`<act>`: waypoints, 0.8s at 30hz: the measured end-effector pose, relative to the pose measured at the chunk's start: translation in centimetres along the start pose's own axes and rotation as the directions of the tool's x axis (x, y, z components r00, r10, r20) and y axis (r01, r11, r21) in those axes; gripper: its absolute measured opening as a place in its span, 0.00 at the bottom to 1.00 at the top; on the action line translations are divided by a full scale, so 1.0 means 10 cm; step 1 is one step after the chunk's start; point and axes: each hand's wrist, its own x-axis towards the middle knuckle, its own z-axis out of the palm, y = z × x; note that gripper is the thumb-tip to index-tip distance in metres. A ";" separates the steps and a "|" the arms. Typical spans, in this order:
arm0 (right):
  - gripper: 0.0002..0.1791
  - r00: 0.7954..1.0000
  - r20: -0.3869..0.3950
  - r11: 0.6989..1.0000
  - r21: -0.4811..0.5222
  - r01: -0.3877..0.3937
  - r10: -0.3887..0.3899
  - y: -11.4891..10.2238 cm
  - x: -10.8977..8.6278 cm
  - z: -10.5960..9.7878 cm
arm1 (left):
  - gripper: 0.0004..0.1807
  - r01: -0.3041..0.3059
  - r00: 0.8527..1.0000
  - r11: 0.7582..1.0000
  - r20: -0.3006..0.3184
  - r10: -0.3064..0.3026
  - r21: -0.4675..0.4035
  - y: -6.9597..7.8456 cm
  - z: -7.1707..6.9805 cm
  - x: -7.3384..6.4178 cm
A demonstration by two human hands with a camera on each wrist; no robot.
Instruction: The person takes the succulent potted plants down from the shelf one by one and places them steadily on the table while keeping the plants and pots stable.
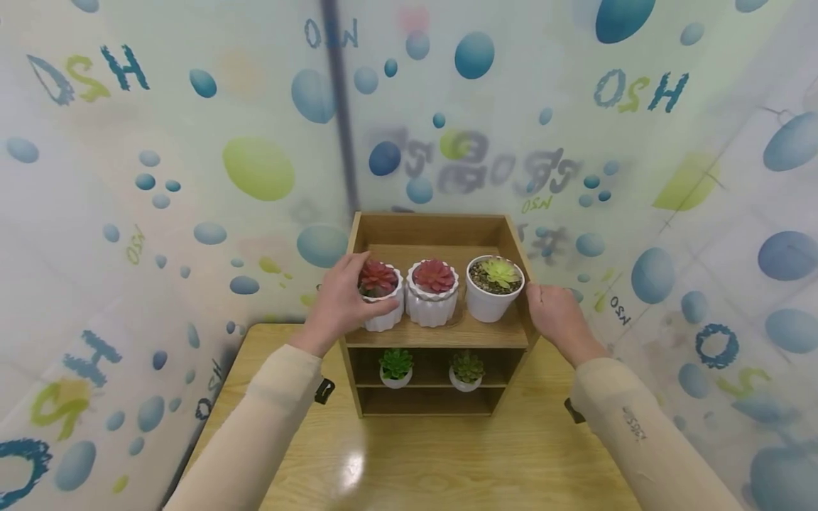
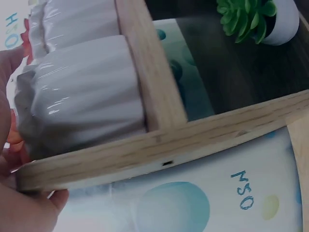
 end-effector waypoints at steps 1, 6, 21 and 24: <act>0.32 1.000 -0.002 1.000 -0.003 0.003 -0.003 0.00 0.00 0.00 | 0.55 -0.003 1.000 1.000 -0.012 0.003 -0.001 -0.01 0.02 0.00; 0.31 0.999 -0.019 1.000 -0.015 0.028 -0.028 0.02 0.01 0.02 | 0.51 -0.031 0.997 0.999 -0.070 0.031 0.014 -0.04 0.09 0.01; 0.31 1.000 -0.008 1.000 0.008 0.021 -0.021 0.02 -0.01 -0.01 | 0.43 -0.118 0.980 0.992 -0.158 0.122 0.033 -0.11 0.16 -0.01; 0.31 1.000 -0.005 1.000 0.011 0.013 -0.013 0.02 -0.01 -0.01 | 0.42 -0.127 0.978 0.992 -0.162 0.129 0.023 -0.11 0.16 -0.01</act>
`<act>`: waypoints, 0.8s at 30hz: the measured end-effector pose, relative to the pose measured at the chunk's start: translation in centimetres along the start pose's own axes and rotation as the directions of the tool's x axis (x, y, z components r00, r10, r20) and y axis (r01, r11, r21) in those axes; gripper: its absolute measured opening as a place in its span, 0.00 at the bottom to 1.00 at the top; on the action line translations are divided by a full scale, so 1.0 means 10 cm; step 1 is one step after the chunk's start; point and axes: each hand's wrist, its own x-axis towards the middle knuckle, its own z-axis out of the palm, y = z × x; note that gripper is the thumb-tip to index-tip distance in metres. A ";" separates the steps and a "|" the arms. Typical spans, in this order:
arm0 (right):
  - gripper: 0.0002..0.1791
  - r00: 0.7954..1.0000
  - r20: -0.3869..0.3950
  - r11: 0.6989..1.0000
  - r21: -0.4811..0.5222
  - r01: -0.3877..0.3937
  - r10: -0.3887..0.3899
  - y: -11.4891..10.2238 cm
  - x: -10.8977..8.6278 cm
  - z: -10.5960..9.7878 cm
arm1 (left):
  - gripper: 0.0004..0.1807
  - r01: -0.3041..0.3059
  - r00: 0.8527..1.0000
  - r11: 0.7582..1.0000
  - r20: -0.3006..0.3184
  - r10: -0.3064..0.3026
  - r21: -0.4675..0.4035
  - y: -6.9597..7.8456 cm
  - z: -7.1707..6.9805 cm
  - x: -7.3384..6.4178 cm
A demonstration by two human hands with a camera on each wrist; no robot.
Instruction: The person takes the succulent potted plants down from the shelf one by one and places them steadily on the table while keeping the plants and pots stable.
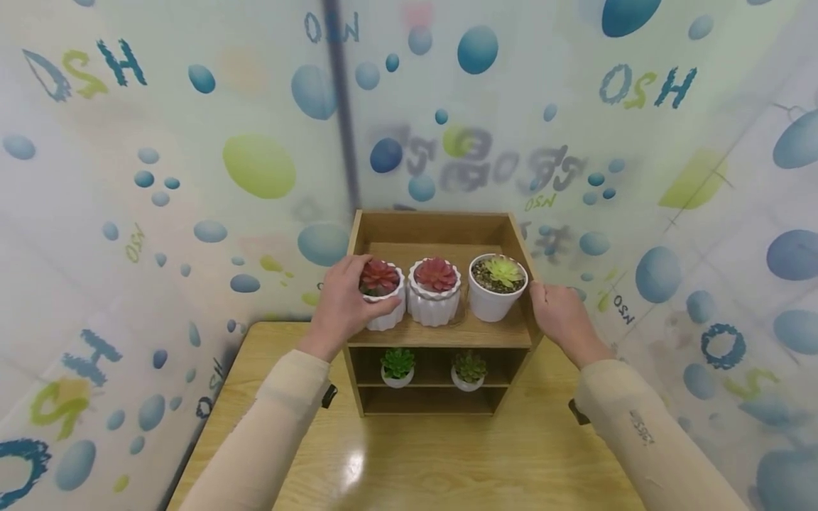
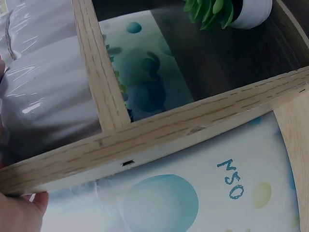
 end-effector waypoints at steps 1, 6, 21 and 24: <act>0.31 1.000 0.000 1.000 0.000 -0.003 0.003 0.00 0.00 0.00 | 0.42 -0.003 1.000 1.000 -0.001 0.003 -0.006 0.00 0.00 0.00; 0.31 1.000 -0.010 1.000 -0.016 0.005 -0.006 -0.02 0.00 -0.01 | 0.42 -0.017 1.000 1.000 0.005 0.017 -0.021 0.00 -0.02 0.00; 0.32 0.999 -0.039 1.000 -0.019 0.012 -0.013 -0.02 0.00 0.01 | 0.46 -0.035 0.995 0.998 0.091 0.030 0.059 0.12 -0.14 -0.02; 0.32 0.999 -0.042 1.000 -0.016 0.006 -0.006 -0.02 0.00 0.02 | 0.46 -0.029 0.995 0.998 0.092 0.023 0.060 0.15 -0.15 -0.04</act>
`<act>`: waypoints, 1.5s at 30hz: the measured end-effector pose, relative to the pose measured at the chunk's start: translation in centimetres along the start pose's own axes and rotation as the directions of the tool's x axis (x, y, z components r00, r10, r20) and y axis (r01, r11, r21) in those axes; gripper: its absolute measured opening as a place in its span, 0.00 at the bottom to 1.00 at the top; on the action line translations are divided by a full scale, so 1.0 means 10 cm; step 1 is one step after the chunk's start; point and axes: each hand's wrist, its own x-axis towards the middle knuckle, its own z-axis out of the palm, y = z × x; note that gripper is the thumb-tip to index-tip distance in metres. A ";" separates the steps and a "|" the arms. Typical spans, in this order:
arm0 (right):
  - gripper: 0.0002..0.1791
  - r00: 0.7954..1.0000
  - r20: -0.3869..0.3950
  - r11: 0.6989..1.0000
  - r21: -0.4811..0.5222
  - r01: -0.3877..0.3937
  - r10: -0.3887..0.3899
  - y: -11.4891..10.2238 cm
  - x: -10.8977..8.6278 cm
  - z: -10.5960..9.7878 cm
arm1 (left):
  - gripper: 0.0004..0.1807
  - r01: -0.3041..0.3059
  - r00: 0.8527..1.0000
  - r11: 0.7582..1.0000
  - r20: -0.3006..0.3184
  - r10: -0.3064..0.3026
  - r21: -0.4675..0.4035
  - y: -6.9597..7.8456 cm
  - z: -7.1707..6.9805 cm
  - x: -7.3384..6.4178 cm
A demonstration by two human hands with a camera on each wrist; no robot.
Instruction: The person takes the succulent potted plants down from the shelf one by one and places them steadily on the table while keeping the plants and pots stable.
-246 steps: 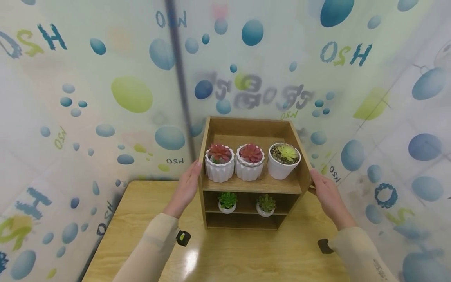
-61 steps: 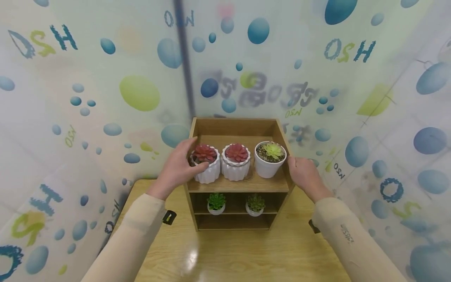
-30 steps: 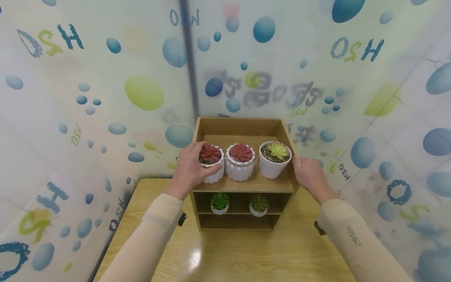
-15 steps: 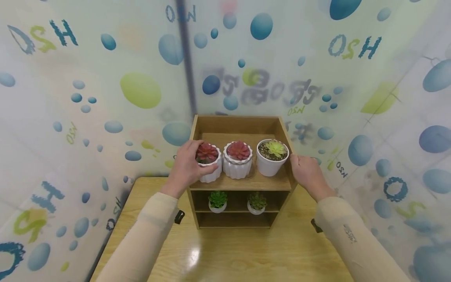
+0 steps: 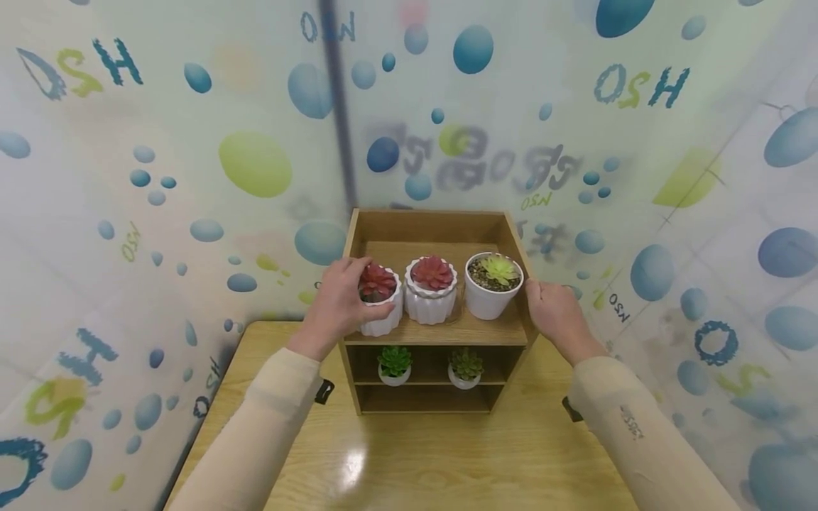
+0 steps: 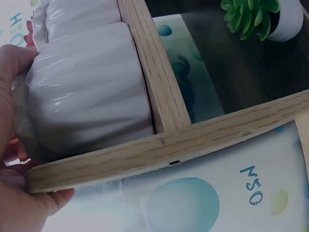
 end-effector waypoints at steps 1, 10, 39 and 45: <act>0.32 1.000 0.000 1.000 0.001 -0.001 0.001 0.00 0.00 0.00 | 0.46 0.000 1.000 1.000 -0.003 0.000 -0.001 0.00 0.00 -0.01; 0.32 1.000 0.013 1.000 -0.002 -0.009 0.009 0.01 0.01 0.02 | 0.44 -0.036 0.998 0.999 -0.054 0.034 -0.040 0.00 0.03 -0.12; 0.31 1.000 0.021 1.000 0.000 -0.012 0.012 -0.01 0.01 -0.01 | 0.43 -0.181 0.962 0.981 -0.220 0.162 -0.069 0.07 0.03 -0.52; 0.31 1.000 0.019 1.000 -0.009 -0.012 0.012 0.00 0.01 0.00 | 0.44 -0.199 0.954 0.977 -0.242 0.175 -0.077 0.08 0.03 -0.60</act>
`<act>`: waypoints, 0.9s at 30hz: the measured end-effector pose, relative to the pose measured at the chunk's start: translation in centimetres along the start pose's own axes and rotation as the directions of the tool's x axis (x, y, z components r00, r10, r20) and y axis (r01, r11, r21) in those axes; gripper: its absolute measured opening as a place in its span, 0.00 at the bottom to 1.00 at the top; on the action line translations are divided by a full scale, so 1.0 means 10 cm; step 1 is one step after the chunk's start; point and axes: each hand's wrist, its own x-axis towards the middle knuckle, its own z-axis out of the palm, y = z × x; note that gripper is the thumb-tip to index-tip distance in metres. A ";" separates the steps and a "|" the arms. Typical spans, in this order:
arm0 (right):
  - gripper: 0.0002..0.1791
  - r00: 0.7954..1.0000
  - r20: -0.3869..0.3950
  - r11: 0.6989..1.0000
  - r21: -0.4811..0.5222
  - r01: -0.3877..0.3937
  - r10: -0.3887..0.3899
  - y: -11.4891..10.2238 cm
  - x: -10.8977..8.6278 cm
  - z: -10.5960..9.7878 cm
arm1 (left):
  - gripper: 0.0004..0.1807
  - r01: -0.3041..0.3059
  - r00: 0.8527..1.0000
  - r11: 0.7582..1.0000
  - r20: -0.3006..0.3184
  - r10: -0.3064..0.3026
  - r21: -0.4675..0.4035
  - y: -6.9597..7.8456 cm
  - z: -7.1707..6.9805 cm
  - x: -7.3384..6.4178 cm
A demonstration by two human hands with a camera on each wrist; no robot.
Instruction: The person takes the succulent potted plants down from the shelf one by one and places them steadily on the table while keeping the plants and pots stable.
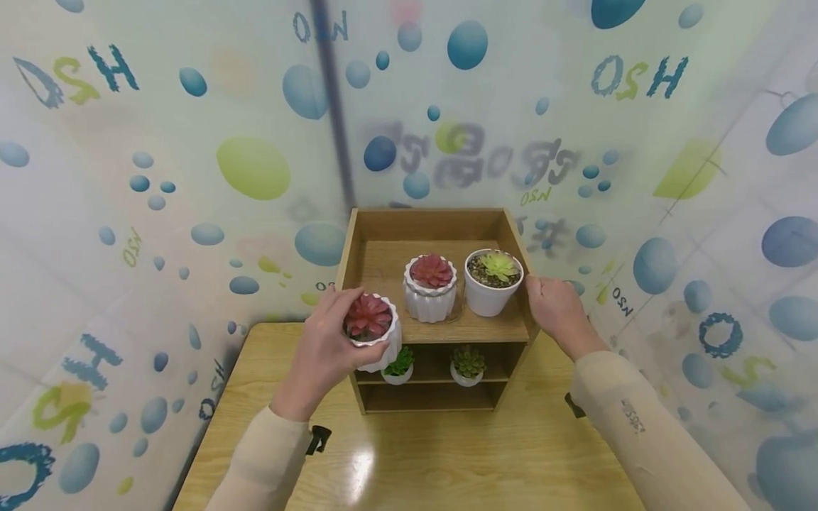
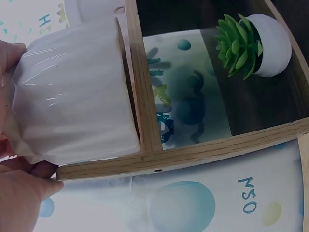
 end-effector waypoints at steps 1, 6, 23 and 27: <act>0.31 1.000 0.002 1.000 0.002 -0.002 0.002 0.00 0.00 0.00 | 0.44 -0.004 1.000 1.000 -0.006 0.004 0.001 0.00 0.00 -0.02; 0.31 1.000 0.002 1.000 0.004 0.003 -0.003 0.00 0.00 0.01 | 0.44 -0.036 0.998 0.999 -0.049 0.036 -0.009 0.00 0.01 -0.08; 0.32 1.000 -0.008 0.999 0.032 -0.005 0.005 0.01 -0.01 0.00 | 0.42 -0.096 0.991 0.995 -0.100 0.092 -0.031 0.02 0.01 -0.21; 0.32 1.000 -0.014 0.999 0.036 -0.011 0.011 0.01 -0.01 0.01 | 0.42 -0.106 0.988 0.994 -0.113 0.101 -0.039 0.03 0.01 -0.24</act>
